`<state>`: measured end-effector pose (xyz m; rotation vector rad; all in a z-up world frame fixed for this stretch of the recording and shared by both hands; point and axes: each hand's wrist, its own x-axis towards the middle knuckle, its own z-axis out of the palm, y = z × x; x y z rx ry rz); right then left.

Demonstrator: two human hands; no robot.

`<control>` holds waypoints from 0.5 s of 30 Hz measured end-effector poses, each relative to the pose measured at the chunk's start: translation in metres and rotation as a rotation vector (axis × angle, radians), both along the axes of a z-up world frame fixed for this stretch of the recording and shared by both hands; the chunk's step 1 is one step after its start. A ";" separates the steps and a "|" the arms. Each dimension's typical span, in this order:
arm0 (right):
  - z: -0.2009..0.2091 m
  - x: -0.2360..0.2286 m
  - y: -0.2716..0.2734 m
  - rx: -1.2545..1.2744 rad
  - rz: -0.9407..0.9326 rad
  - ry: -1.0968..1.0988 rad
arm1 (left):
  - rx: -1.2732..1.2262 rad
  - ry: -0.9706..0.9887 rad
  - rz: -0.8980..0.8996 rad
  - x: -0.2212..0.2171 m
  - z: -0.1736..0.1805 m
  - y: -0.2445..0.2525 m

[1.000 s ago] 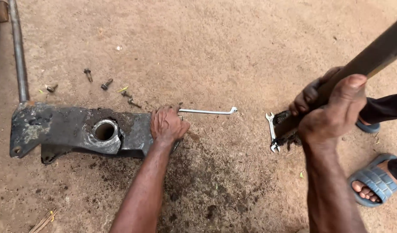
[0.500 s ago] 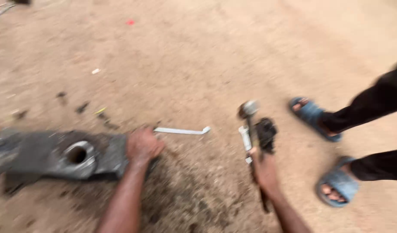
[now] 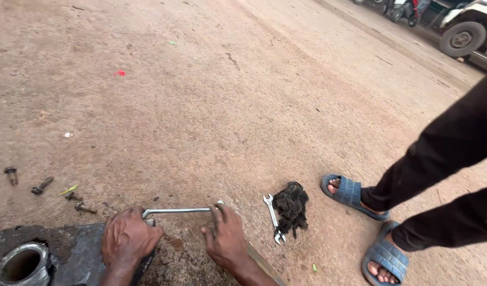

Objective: Loosening a bolt on a heavy vehicle component using a wrench and hammer.

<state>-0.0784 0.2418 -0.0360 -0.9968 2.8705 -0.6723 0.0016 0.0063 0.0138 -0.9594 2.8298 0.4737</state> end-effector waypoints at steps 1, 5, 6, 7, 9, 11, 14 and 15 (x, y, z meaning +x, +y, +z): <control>-0.011 -0.013 -0.019 -0.001 0.013 0.002 | -0.001 0.002 0.013 0.000 0.002 0.000; -0.028 -0.044 -0.065 0.023 0.265 -0.170 | 0.068 -0.073 -0.038 -0.007 -0.003 -0.003; -0.025 -0.047 -0.071 0.059 0.226 -0.389 | 0.116 -0.105 -0.037 -0.010 -0.009 -0.005; -0.029 -0.055 -0.071 0.058 0.235 -0.401 | 0.116 -0.116 -0.027 -0.013 -0.013 -0.005; -0.048 -0.058 -0.074 -0.053 0.188 -0.224 | -0.009 0.012 -0.057 -0.004 -0.029 -0.007; -0.062 -0.088 -0.066 -0.088 0.257 -0.093 | -0.002 0.099 -0.013 -0.011 -0.044 0.000; -0.023 -0.066 -0.087 0.025 0.361 0.124 | 0.020 0.142 0.061 0.015 -0.036 -0.008; 0.024 -0.066 -0.089 0.209 0.340 0.270 | 0.066 0.151 0.027 -0.003 -0.025 -0.003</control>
